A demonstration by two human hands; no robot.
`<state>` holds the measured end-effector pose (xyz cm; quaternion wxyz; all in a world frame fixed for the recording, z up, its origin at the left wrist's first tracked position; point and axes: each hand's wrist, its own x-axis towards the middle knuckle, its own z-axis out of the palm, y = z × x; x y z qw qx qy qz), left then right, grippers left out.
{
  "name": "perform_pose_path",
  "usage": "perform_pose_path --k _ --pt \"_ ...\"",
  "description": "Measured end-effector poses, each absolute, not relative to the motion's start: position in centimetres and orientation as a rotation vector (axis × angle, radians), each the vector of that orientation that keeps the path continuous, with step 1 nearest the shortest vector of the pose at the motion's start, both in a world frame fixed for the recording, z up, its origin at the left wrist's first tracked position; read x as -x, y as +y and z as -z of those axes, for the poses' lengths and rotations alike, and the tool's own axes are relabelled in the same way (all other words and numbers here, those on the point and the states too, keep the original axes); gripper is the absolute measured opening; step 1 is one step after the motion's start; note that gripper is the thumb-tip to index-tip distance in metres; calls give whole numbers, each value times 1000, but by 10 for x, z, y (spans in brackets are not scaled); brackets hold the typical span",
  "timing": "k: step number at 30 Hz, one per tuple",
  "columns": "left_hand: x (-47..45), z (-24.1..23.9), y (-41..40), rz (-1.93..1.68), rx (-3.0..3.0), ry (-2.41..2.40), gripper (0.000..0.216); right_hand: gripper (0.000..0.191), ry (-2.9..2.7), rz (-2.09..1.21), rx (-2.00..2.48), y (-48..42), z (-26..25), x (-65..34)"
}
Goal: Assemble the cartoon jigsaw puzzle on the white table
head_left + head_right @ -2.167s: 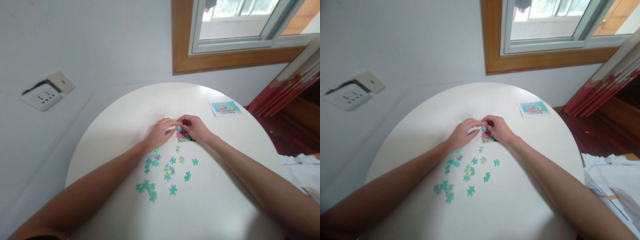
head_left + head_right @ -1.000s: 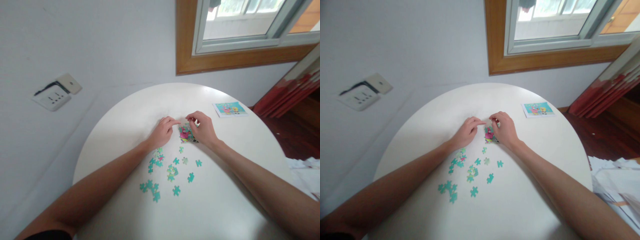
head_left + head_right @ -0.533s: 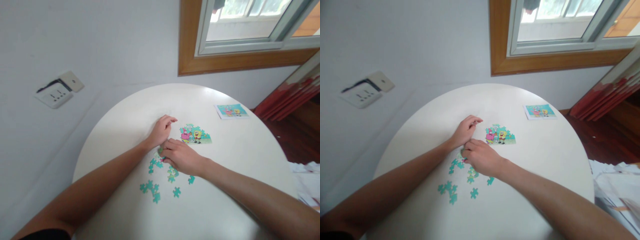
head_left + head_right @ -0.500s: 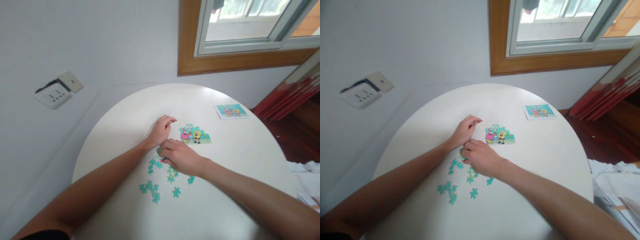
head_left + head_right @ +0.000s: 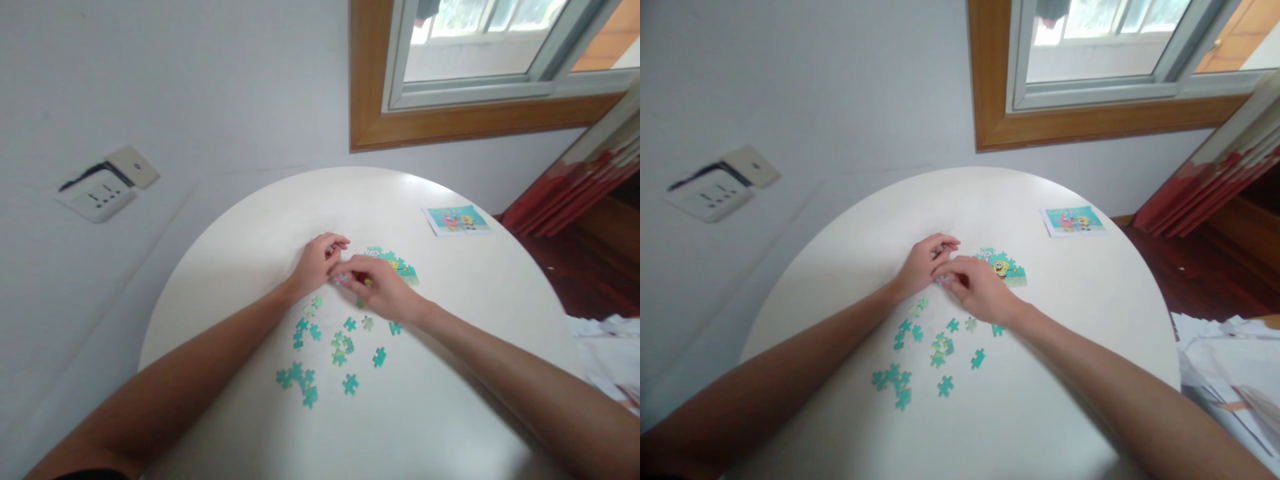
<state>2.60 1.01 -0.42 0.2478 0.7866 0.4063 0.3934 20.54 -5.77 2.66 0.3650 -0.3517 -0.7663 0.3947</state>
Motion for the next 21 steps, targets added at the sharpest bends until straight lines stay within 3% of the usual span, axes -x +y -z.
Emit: perform_pose_path --k 5,9,16,21 --pt "-29 -3 3 -1121 -2234 1139 16 11 -1207 -1279 1137 -38 -19 -218" --pt "-30 -8 -2 -1103 -2323 1022 10 14 -970 -1392 1149 -36 -17 -216" --pt "-31 -9 -4 -1044 -2286 938 7 17 -1186 -1356 1125 -40 -9 -211" --pt "-29 -4 3 -988 -2278 962 9 11 -1451 -967 1256 -32 -9 -223"
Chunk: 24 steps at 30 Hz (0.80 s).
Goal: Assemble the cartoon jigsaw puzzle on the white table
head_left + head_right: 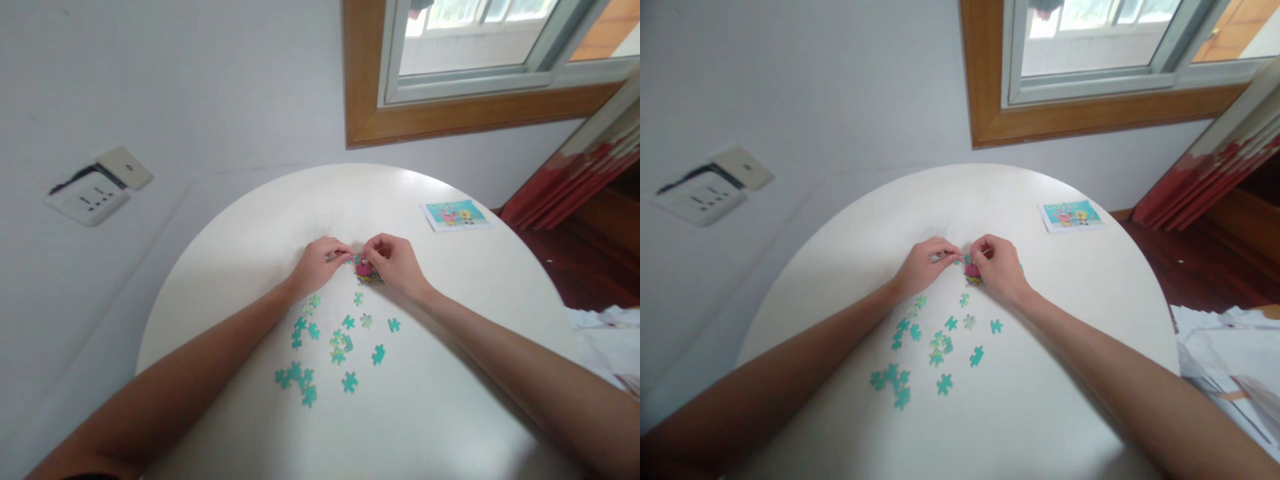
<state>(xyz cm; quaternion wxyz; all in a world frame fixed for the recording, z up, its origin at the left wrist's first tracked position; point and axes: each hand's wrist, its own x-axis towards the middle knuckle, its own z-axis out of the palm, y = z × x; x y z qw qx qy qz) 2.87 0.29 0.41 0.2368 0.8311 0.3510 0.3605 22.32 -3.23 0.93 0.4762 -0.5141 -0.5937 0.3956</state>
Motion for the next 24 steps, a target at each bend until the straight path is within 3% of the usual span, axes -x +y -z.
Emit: perform_pose_path --k 4,16,24 --pt "-27 1 8 -880 -2336 980 13 14 -1521 -737 1329 -24 -13 -235" --pt "-30 2 9 -845 -2359 1034 5 17 -1621 -651 1371 -21 -9 -238" --pt "-33 4 10 -886 -2288 1068 3 16 -2100 -324 1544 -17 -8 -249"
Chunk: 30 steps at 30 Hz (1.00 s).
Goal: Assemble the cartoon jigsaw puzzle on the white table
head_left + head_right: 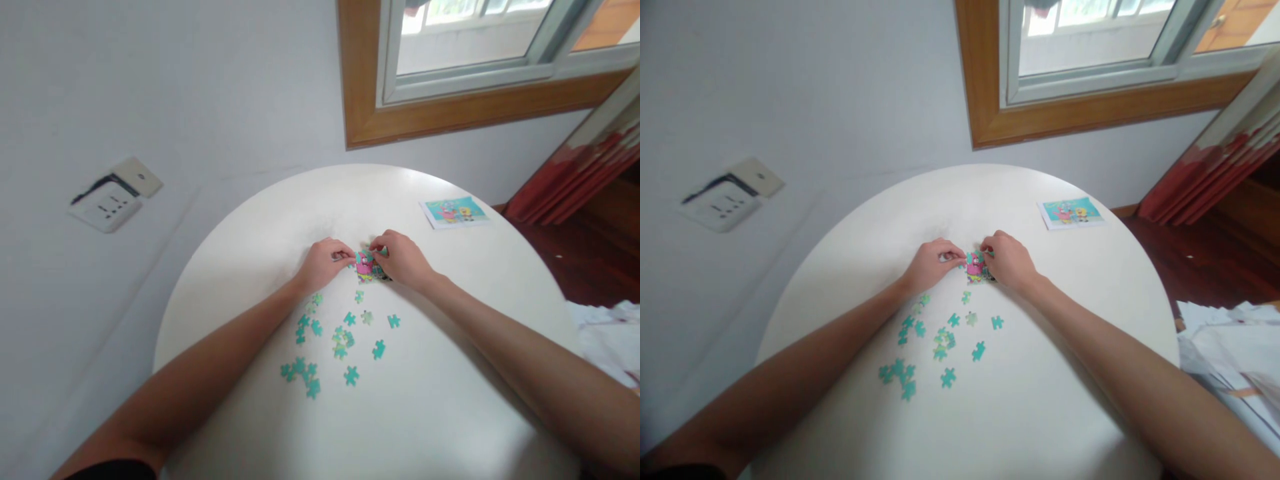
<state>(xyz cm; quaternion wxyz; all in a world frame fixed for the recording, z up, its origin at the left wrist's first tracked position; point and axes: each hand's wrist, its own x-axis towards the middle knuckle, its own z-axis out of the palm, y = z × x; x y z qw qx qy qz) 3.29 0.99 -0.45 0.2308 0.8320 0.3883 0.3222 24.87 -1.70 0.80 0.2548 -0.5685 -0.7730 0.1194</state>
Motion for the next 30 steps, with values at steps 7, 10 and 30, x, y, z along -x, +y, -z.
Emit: perform_pose_path --k 7,10,30 --pt "-32 5 12 -861 -2353 1039 1 18 -2169 -322 1587 -22 -9 -244" --pt "-32 6 13 -869 -2381 1004 3 17 -2175 -313 1589 -22 -9 -244" --pt "-27 1 5 -873 -2442 973 3 18 -2201 -324 1660 -26 -18 -244"
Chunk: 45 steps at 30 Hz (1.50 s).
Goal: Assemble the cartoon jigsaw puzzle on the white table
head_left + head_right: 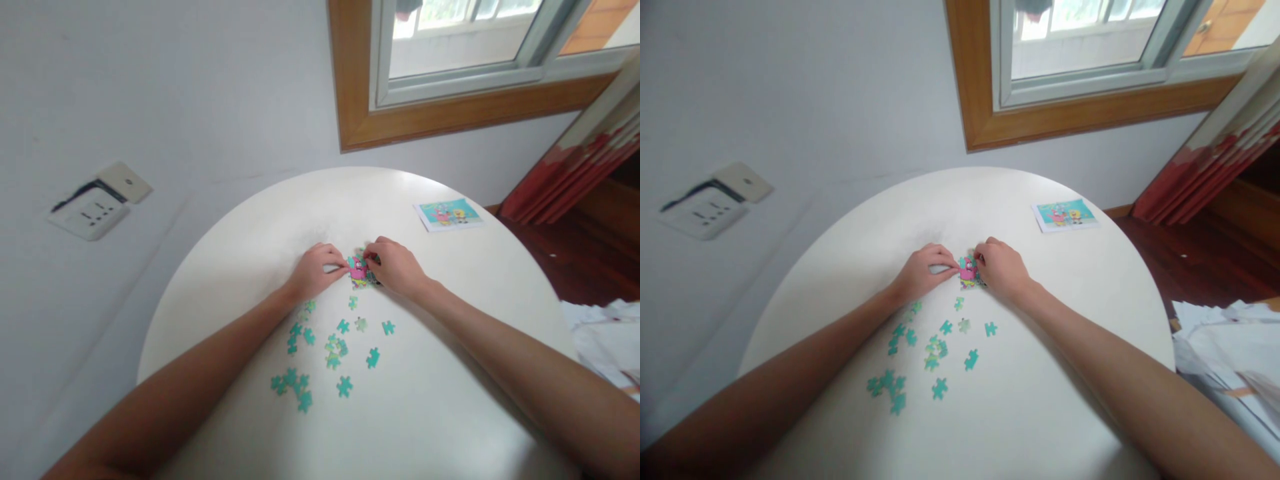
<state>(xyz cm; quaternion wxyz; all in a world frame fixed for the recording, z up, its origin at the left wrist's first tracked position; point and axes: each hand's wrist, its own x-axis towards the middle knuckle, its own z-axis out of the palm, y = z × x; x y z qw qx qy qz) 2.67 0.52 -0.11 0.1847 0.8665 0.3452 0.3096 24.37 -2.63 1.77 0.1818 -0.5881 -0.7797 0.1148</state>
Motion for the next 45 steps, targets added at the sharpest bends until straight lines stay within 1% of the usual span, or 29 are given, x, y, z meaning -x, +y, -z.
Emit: perform_pose_path --k 7,13,18,23,29,36,45 --pt "-27 2 6 -834 -2472 951 5 18 -2204 -322 1661 -25 -16 -244" --pt "-27 1 7 -1012 -2325 1159 19 19 -2192 -317 1640 -24 -14 -244" --pt "-28 3 9 -1019 -2293 1142 26 16 -2139 -269 1603 -26 -12 -243" --pt "-29 3 9 -1038 -2238 1165 28 14 -2088 -238 1469 -31 -14 -240" --pt "-29 2 8 -1045 -2164 1152 31 14 -2139 -338 1320 -38 -16 -238" --pt "-30 4 8 -1059 -2136 1147 29 15 -2194 -403 1261 -45 -19 -235" --pt "-31 3 7 -1061 -2064 1144 29 20 -2285 -472 1201 -56 -23 -225"
